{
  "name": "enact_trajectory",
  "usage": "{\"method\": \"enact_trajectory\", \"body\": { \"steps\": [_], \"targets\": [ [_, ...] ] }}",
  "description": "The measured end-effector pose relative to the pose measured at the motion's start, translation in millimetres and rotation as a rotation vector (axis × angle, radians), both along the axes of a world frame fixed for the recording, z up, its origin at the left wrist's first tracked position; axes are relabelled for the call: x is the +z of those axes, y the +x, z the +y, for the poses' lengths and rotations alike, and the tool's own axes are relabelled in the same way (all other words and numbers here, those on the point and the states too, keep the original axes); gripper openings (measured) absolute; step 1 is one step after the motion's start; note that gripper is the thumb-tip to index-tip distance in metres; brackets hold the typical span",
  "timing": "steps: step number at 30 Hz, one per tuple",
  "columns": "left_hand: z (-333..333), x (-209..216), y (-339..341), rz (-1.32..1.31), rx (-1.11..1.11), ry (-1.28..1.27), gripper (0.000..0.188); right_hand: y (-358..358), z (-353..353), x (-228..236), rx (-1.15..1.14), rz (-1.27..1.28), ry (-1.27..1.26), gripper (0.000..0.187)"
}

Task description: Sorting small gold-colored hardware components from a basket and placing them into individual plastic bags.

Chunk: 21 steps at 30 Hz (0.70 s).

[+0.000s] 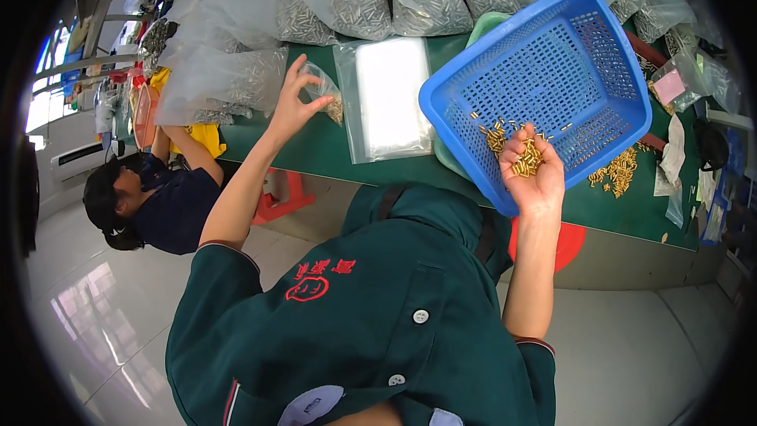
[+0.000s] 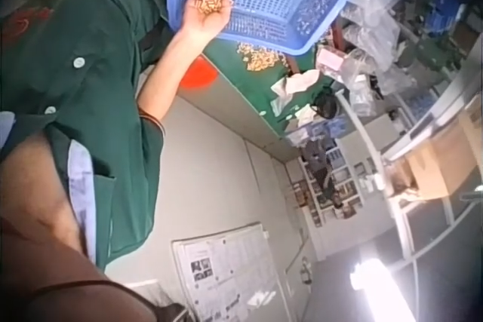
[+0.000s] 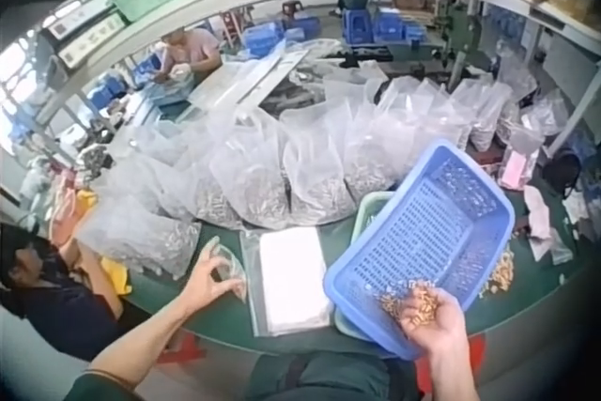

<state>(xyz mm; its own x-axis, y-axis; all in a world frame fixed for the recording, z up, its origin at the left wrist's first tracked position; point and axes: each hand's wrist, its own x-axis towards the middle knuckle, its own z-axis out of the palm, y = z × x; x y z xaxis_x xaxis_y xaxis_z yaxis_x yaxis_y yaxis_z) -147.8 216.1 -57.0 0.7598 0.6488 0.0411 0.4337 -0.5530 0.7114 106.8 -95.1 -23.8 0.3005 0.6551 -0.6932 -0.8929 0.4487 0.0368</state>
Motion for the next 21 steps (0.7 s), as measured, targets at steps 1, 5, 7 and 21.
{"method": "enact_trajectory", "body": {
  "steps": [1, 5, 7, 21],
  "targets": [
    [1, -3, -2, -0.002, 0.003, -0.001, 0.029, 0, 0, 0, 0.003, -0.002, -0.001, 0.019],
    [1, -18, -8, -0.056, 0.037, -0.069, 0.042, -2, 2, 2, 0.018, -0.011, -0.012, 0.018],
    [-2, -22, -6, -0.126, 0.101, -0.200, 0.053, -2, 3, 3, 0.028, -0.022, -0.031, 0.018],
    [-17, -45, -6, -0.492, 0.315, -0.171, 0.082, -4, 8, 10, 0.041, -0.020, -0.038, 0.016]
  ]
}}
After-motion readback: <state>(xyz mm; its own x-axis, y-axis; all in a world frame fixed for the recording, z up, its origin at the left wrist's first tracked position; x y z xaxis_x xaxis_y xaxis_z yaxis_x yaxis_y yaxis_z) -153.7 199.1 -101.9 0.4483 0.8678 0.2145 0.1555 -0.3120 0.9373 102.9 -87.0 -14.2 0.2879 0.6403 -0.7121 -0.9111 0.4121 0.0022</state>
